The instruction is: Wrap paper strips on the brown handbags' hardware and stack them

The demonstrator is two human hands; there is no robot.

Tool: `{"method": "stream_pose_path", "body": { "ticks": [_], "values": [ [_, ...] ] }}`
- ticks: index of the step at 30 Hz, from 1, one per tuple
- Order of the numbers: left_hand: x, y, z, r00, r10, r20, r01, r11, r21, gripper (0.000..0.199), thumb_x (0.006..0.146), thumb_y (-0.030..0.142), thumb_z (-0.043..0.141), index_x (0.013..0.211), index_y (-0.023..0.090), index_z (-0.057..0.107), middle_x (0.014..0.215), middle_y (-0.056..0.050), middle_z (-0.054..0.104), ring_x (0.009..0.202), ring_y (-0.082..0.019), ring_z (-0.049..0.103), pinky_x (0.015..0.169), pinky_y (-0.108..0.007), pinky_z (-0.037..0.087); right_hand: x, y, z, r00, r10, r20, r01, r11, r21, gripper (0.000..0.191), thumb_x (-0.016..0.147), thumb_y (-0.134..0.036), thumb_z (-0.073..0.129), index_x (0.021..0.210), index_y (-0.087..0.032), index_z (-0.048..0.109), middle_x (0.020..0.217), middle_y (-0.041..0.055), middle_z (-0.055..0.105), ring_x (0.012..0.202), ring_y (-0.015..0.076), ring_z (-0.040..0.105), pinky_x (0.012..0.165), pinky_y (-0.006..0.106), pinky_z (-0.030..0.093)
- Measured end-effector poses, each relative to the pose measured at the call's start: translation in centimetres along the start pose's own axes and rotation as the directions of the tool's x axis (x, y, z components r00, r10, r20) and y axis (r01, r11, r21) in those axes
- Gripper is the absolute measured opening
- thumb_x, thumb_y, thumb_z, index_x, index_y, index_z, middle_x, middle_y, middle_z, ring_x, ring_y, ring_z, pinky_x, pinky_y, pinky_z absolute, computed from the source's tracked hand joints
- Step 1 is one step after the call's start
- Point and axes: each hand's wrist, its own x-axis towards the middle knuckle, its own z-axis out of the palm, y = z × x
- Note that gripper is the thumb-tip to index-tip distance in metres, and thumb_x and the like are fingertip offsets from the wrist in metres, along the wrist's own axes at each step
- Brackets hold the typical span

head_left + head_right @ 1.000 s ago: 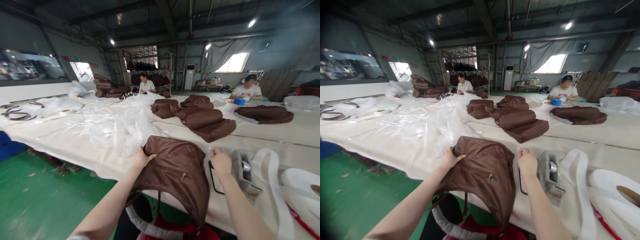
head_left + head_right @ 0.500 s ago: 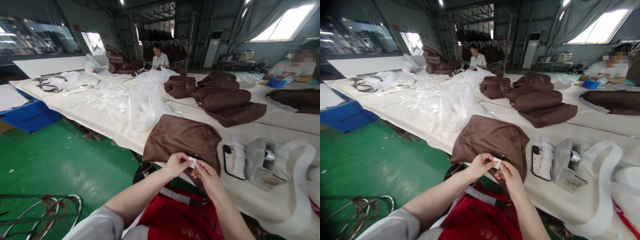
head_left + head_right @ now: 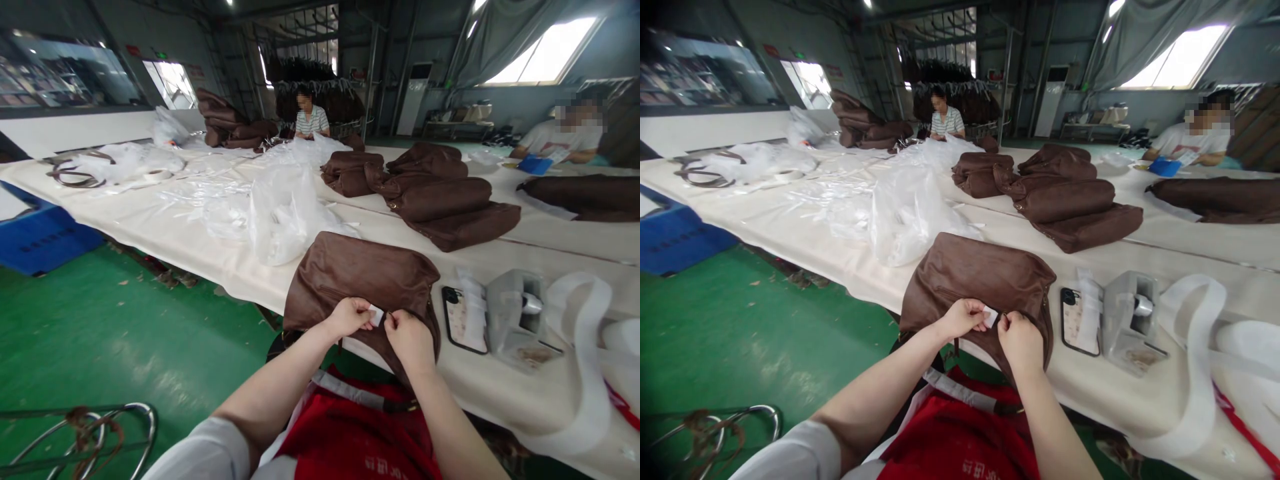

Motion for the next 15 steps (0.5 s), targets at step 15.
{"method": "stream_pose_path", "body": {
  "ticks": [15],
  "values": [
    [-0.71, -0.31, 0.10, 0.999, 0.023, -0.028, -0.018, 0.981, 0.192, 0.011, 0.076, 0.021, 0.059, 0.076, 0.013, 0.066, 0.062, -0.001, 0.068, 0.055, -0.010, 0.064, 0.053, -0.019, 0.049, -0.53, 0.22, 0.65, 0.998, -0.060, -0.027, 0.066, 0.911, 0.406, 0.022, 0.086, -0.032, 0.046, 0.077, -0.020, 0.062, 0.065, 0.0036, 0.068, 0.058, 0.0178, 0.062, 0.056, 0.025, 0.041]
  ]
}}
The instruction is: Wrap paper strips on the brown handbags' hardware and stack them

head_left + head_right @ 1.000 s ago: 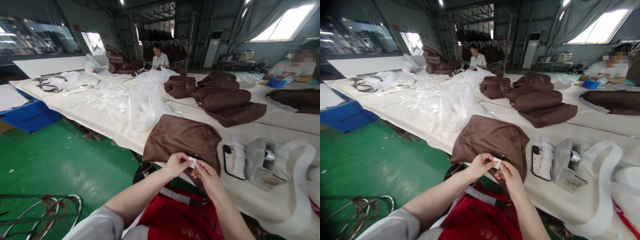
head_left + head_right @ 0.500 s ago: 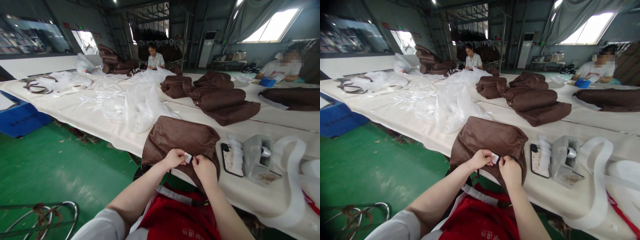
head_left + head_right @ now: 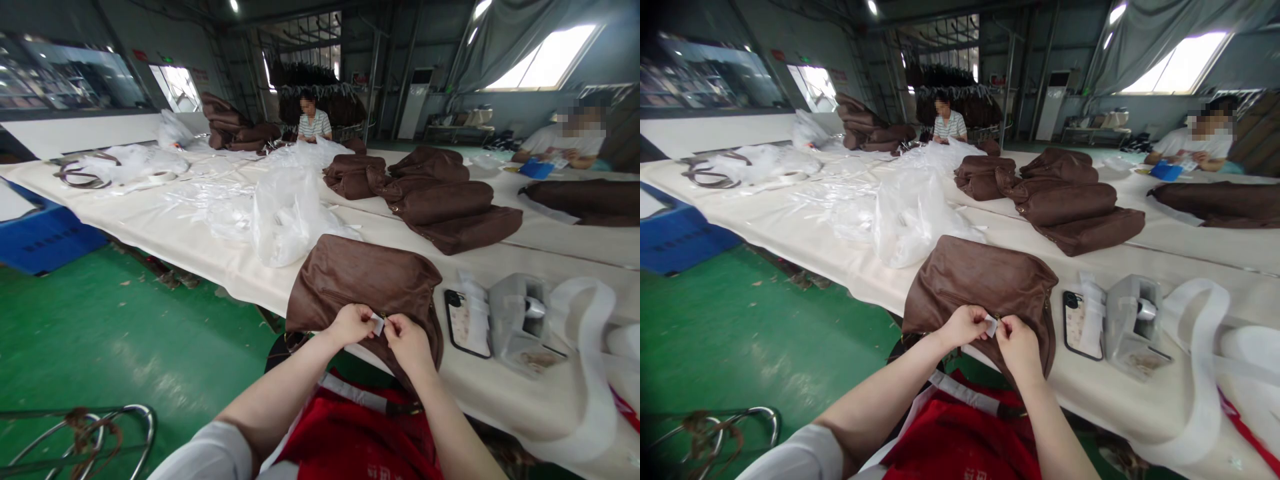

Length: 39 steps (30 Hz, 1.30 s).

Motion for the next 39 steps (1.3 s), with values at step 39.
{"method": "stream_pose_path", "body": {
  "ticks": [39],
  "values": [
    [-1.9, 0.8, 2.0, 0.920, 0.279, -0.276, -0.233, 0.954, 0.188, 0.018, 0.081, 0.021, 0.055, 0.078, 0.019, 0.072, 0.078, -0.002, 0.072, 0.074, -0.015, 0.064, 0.074, -0.024, 0.050, 0.1, -0.7, 0.8, 0.898, 0.344, 0.273, -0.433, 0.587, 0.684, 0.024, 0.071, -0.038, 0.060, 0.077, -0.015, 0.066, 0.058, 0.0000, 0.062, 0.037, 0.0091, 0.051, 0.033, 0.018, 0.035]
  ]
}}
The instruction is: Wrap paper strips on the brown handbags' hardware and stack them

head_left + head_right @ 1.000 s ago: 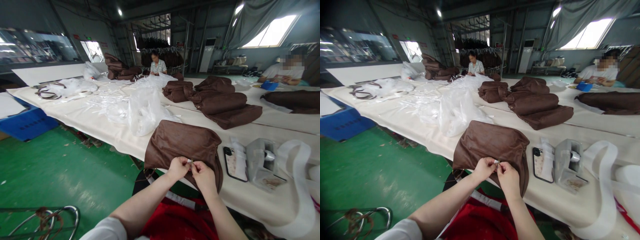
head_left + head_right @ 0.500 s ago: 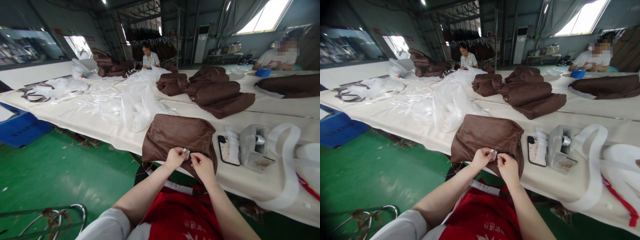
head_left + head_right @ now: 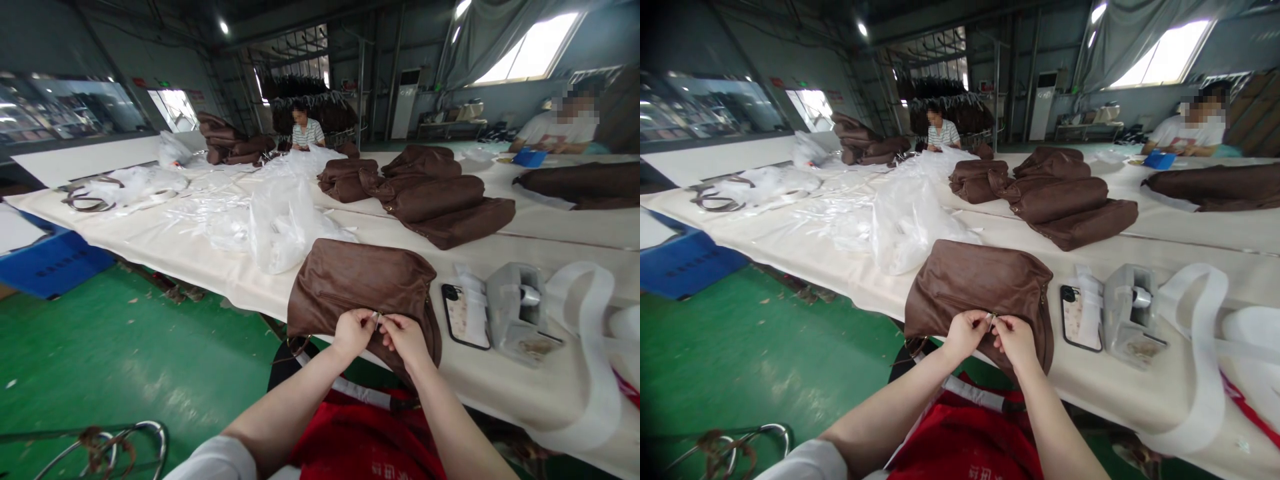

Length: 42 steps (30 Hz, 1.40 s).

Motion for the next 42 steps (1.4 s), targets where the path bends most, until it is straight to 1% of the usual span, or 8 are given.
{"method": "stream_pose_path", "body": {
  "ticks": [4, 12, 19, 27, 32, 34, 37, 42],
  "values": [
    [-0.3, 0.7, -0.4, 0.994, 0.103, -0.040, -0.092, 0.973, 0.214, 0.021, 0.080, 0.017, 0.053, 0.082, 0.021, 0.074, 0.082, -0.002, 0.072, 0.080, -0.016, 0.064, 0.078, -0.025, 0.050, 0.0, -0.1, -0.2, 1.000, -0.004, 0.016, 0.003, 0.996, 0.087, 0.031, 0.072, -0.044, 0.056, 0.077, -0.015, 0.065, 0.061, 0.0012, 0.061, 0.038, 0.0098, 0.051, 0.032, 0.020, 0.033],
    [-0.5, 1.3, -0.6, 0.989, 0.145, 0.022, -0.144, 0.933, 0.330, 0.020, 0.081, 0.019, 0.054, 0.083, 0.022, 0.074, 0.078, -0.003, 0.068, 0.076, -0.016, 0.061, 0.072, -0.025, 0.048, 0.0, 0.3, -0.4, 0.999, -0.046, 0.022, 0.043, 0.992, 0.118, 0.038, 0.074, -0.050, 0.055, 0.081, -0.014, 0.065, 0.062, 0.0005, 0.058, 0.039, 0.0102, 0.050, 0.032, 0.021, 0.032],
    [0.3, 0.0, -0.7, 0.996, -0.020, 0.084, 0.010, 0.993, 0.121, 0.027, 0.086, 0.024, 0.050, 0.090, 0.019, 0.076, 0.080, -0.001, 0.074, 0.072, -0.015, 0.064, 0.069, -0.022, 0.048, 0.1, 0.9, -0.3, 0.999, -0.013, 0.050, 0.013, 1.000, 0.000, 0.037, 0.073, -0.051, 0.062, 0.065, -0.015, 0.064, 0.048, -0.0010, 0.057, 0.032, 0.0080, 0.043, 0.030, 0.018, 0.028],
    [1.0, 0.3, -1.6, 0.989, -0.122, 0.081, 0.109, 0.983, 0.146, 0.024, 0.082, 0.028, 0.056, 0.086, 0.016, 0.077, 0.066, -0.002, 0.071, 0.058, -0.013, 0.061, 0.056, -0.021, 0.045, 0.5, -0.2, 0.6, 0.999, 0.031, 0.033, -0.032, 0.999, 0.023, 0.035, 0.067, -0.051, 0.066, 0.067, -0.016, 0.066, 0.054, 0.0012, 0.062, 0.034, 0.0075, 0.044, 0.029, 0.018, 0.027],
    [0.7, 1.4, -1.3, 0.993, -0.119, 0.014, 0.112, 0.965, 0.236, 0.019, 0.082, 0.025, 0.057, 0.085, 0.019, 0.075, 0.081, -0.004, 0.073, 0.075, -0.017, 0.065, 0.073, -0.025, 0.050, 0.6, -0.3, 1.0, 0.998, 0.053, -0.020, -0.053, 0.998, 0.041, 0.030, 0.065, -0.045, 0.067, 0.071, -0.015, 0.067, 0.055, 0.0021, 0.063, 0.035, 0.0089, 0.047, 0.030, 0.019, 0.028],
    [0.1, 1.8, -0.8, 1.000, -0.009, -0.022, 0.017, 0.909, 0.416, 0.019, 0.084, 0.022, 0.054, 0.084, 0.019, 0.073, 0.087, -0.006, 0.071, 0.082, -0.019, 0.063, 0.079, -0.029, 0.049, 0.7, -0.2, 1.1, 0.998, 0.056, -0.040, -0.054, 0.998, 0.045, 0.027, 0.066, -0.041, 0.065, 0.071, -0.015, 0.067, 0.055, 0.0020, 0.062, 0.037, 0.0092, 0.048, 0.031, 0.019, 0.029],
    [-0.9, 1.8, 0.1, 0.972, 0.222, 0.078, -0.209, 0.659, 0.722, 0.020, 0.086, 0.016, 0.048, 0.089, 0.014, 0.068, 0.088, -0.009, 0.064, 0.085, -0.022, 0.060, 0.078, -0.034, 0.050, 0.8, -0.1, 1.2, 0.997, 0.055, -0.055, -0.052, 0.998, 0.044, 0.021, 0.066, -0.036, 0.063, 0.068, -0.015, 0.067, 0.052, 0.0011, 0.061, 0.037, 0.0094, 0.047, 0.034, 0.020, 0.032],
    [-1.7, 1.1, 1.3, 0.909, 0.342, 0.240, -0.366, 0.375, 0.852, 0.026, 0.090, 0.014, 0.044, 0.109, 0.008, 0.060, 0.093, -0.011, 0.059, 0.088, -0.023, 0.057, 0.071, -0.035, 0.052, 0.8, -0.2, 0.9, 0.998, 0.053, -0.030, -0.051, 0.997, 0.058, 0.021, 0.065, -0.036, 0.062, 0.067, -0.016, 0.066, 0.046, -0.0014, 0.056, 0.037, 0.0098, 0.046, 0.036, 0.021, 0.034]
  ]
}}
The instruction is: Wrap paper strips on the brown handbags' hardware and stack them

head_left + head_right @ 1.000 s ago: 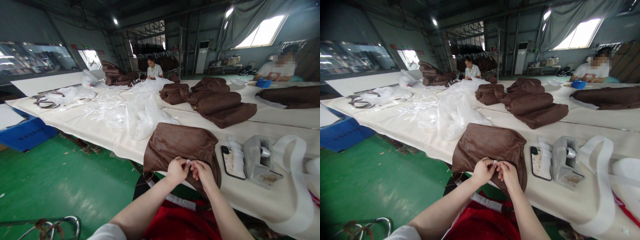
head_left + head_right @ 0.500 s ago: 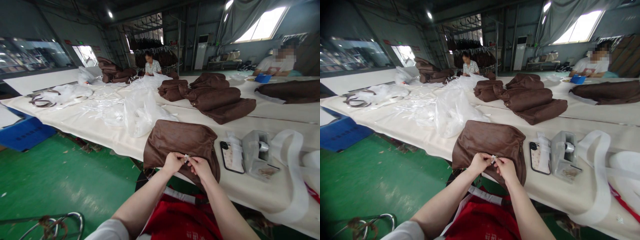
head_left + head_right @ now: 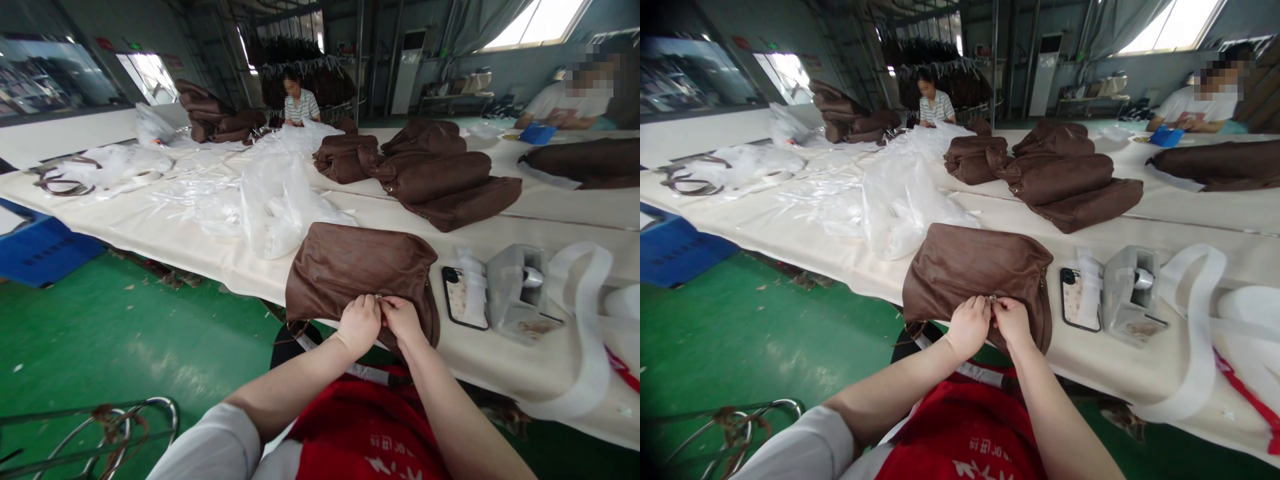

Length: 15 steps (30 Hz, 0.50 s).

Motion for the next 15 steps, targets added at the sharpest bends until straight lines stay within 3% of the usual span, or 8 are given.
{"method": "stream_pose_path", "body": {
  "ticks": [6, 9, 10, 12, 14, 15],
  "values": [
    [-0.2, 1.0, 0.4, 0.999, 0.036, 0.013, -0.036, 0.999, 0.018, 0.031, 0.089, 0.012, 0.043, 0.115, 0.003, 0.057, 0.100, -0.016, 0.060, 0.090, -0.024, 0.058, 0.070, -0.035, 0.053, -0.5, -0.7, -0.7, 0.998, -0.003, 0.070, 0.002, 1.000, 0.013, 0.031, 0.067, -0.047, 0.061, 0.062, -0.017, 0.062, 0.041, -0.0026, 0.049, 0.035, 0.0107, 0.042, 0.032, 0.022, 0.026],
    [-0.4, 0.5, 0.1, 0.999, -0.027, 0.021, 0.030, 0.983, -0.182, 0.036, 0.087, 0.011, 0.044, 0.121, 0.005, 0.055, 0.106, -0.018, 0.062, 0.097, -0.027, 0.059, 0.077, -0.039, 0.054, -0.6, -0.5, -0.8, 0.997, -0.011, 0.071, 0.012, 1.000, -0.013, 0.033, 0.066, -0.049, 0.064, 0.068, -0.017, 0.064, 0.042, -0.0032, 0.050, 0.035, 0.0103, 0.041, 0.033, 0.022, 0.027],
    [-0.4, 0.1, -0.1, 0.994, -0.101, 0.047, 0.111, 0.938, -0.328, 0.036, 0.087, 0.012, 0.044, 0.120, 0.008, 0.057, 0.107, -0.017, 0.063, 0.100, -0.026, 0.060, 0.082, -0.039, 0.053, -0.6, -0.4, -0.8, 0.998, -0.016, 0.067, 0.017, 1.000, -0.020, 0.034, 0.066, -0.050, 0.063, 0.069, -0.017, 0.064, 0.046, -0.0023, 0.052, 0.036, 0.0100, 0.041, 0.033, 0.022, 0.026],
    [-0.1, -1.0, -0.2, 0.945, -0.269, 0.184, 0.324, 0.715, -0.619, 0.030, 0.090, 0.016, 0.043, 0.111, 0.013, 0.063, 0.102, -0.012, 0.067, 0.097, -0.023, 0.063, 0.085, -0.036, 0.053, -0.4, 0.1, -0.8, 0.998, -0.029, 0.064, 0.031, 0.999, -0.034, 0.035, 0.067, -0.051, 0.062, 0.071, -0.017, 0.064, 0.052, -0.0007, 0.057, 0.036, 0.0091, 0.041, 0.033, 0.021, 0.026],
    [0.4, -1.9, 0.0, 0.876, -0.341, 0.340, 0.472, 0.467, -0.748, 0.031, 0.093, 0.022, 0.037, 0.098, 0.015, 0.067, 0.088, -0.008, 0.071, 0.082, -0.017, 0.067, 0.076, -0.029, 0.055, -0.3, 0.5, -0.6, 0.996, -0.047, 0.071, 0.051, 0.997, -0.053, 0.034, 0.070, -0.051, 0.060, 0.072, -0.017, 0.065, 0.054, -0.0007, 0.058, 0.036, 0.0088, 0.042, 0.034, 0.021, 0.026],
    [0.7, -2.3, 0.2, 0.858, -0.335, 0.389, 0.503, 0.392, -0.771, 0.033, 0.094, 0.024, 0.036, 0.093, 0.015, 0.068, 0.081, -0.007, 0.072, 0.073, -0.015, 0.068, 0.069, -0.026, 0.055, -0.2, 0.8, -0.5, 0.995, -0.056, 0.077, 0.061, 0.996, -0.066, 0.034, 0.071, -0.050, 0.059, 0.073, -0.017, 0.065, 0.053, -0.0011, 0.058, 0.036, 0.0089, 0.042, 0.034, 0.021, 0.026]
  ]
}}
